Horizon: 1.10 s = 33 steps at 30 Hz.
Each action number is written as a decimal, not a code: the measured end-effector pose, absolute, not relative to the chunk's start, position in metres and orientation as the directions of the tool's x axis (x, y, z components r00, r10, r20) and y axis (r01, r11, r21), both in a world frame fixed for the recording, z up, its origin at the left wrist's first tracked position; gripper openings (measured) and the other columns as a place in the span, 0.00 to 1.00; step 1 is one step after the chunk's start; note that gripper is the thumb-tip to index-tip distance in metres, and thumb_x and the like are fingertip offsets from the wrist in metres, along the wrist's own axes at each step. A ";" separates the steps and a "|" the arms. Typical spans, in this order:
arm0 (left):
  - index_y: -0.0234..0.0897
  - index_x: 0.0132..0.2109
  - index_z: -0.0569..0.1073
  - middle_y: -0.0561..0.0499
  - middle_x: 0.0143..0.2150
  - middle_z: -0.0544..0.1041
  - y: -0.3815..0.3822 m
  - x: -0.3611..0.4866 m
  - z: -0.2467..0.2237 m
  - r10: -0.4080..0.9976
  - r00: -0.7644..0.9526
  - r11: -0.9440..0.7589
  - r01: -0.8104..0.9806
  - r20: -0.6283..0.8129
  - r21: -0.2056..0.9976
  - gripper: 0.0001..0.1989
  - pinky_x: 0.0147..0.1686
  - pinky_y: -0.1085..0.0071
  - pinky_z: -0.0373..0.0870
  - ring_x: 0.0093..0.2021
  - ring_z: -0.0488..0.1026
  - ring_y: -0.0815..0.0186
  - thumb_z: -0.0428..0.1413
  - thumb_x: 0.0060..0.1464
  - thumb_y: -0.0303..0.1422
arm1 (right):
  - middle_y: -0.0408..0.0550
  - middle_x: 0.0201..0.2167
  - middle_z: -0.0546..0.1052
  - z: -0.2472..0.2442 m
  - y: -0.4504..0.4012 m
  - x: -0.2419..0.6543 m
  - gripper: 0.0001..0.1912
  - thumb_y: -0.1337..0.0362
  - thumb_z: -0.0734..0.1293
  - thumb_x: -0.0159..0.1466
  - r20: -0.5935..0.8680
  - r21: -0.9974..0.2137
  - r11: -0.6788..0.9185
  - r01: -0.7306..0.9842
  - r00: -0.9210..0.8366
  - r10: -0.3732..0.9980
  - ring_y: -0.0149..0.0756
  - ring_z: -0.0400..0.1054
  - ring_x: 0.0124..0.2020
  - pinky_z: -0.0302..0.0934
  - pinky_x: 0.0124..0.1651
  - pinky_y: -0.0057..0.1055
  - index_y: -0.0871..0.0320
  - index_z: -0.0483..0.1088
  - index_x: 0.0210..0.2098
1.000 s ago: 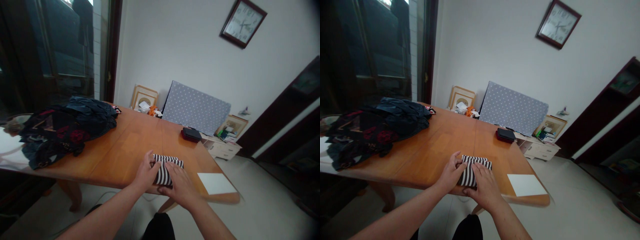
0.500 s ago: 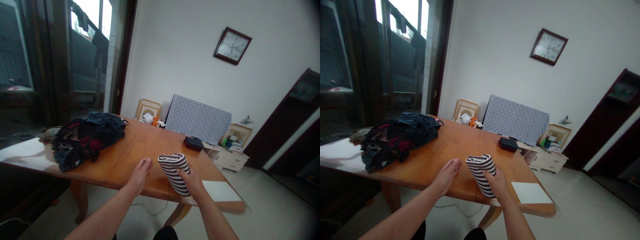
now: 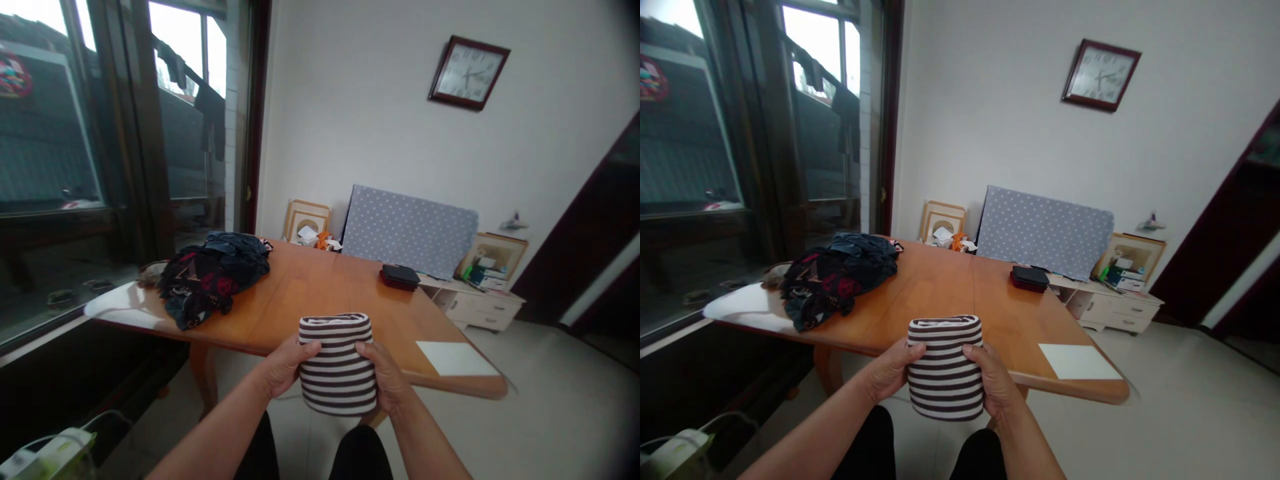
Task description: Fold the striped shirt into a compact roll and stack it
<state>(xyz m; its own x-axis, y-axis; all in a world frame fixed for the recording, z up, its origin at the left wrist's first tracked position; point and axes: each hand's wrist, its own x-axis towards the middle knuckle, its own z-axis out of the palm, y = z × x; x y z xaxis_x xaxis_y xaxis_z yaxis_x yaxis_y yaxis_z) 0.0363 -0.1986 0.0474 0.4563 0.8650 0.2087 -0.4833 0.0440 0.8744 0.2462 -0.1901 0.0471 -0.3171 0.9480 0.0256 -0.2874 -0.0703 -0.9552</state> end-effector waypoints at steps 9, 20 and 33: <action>0.33 0.56 0.75 0.39 0.53 0.79 -0.217 0.034 0.055 0.901 0.400 0.021 -0.427 0.168 0.904 0.23 0.57 0.52 0.67 0.54 0.75 0.51 0.63 0.56 0.37 | 0.54 0.55 0.76 0.062 -0.217 0.247 0.33 0.51 0.77 0.53 0.199 -0.968 0.119 -0.222 -0.389 0.900 0.49 0.69 0.56 0.59 0.62 0.49 0.55 0.71 0.55; 0.35 0.55 0.75 0.41 0.50 0.80 -0.232 0.032 0.064 0.886 0.434 -0.034 -0.288 0.162 0.957 0.22 0.56 0.54 0.68 0.51 0.76 0.53 0.63 0.55 0.38 | 0.50 0.55 0.77 0.063 -0.231 0.249 0.32 0.58 0.77 0.52 0.251 -0.955 0.161 -0.251 -0.386 0.888 0.47 0.69 0.58 0.56 0.65 0.50 0.54 0.71 0.56; 0.32 0.51 0.74 0.36 0.52 0.78 -0.249 0.017 0.030 0.960 0.194 0.252 -0.296 -0.200 0.921 0.39 0.51 0.59 0.69 0.50 0.75 0.55 0.45 0.57 0.64 | 0.49 0.51 0.77 0.048 -0.253 0.241 0.30 0.60 0.73 0.57 0.525 -0.850 0.527 -0.024 -0.132 0.841 0.42 0.72 0.51 0.64 0.58 0.41 0.53 0.67 0.58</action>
<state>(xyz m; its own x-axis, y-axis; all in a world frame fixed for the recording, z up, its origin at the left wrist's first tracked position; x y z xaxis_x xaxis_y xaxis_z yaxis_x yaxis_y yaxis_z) 0.0166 -0.2493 0.0296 0.1944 0.9604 -0.1998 -0.2960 0.2516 0.9214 0.2411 -0.2532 0.0482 -0.1316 0.8407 0.5253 -0.0243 0.5270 -0.8495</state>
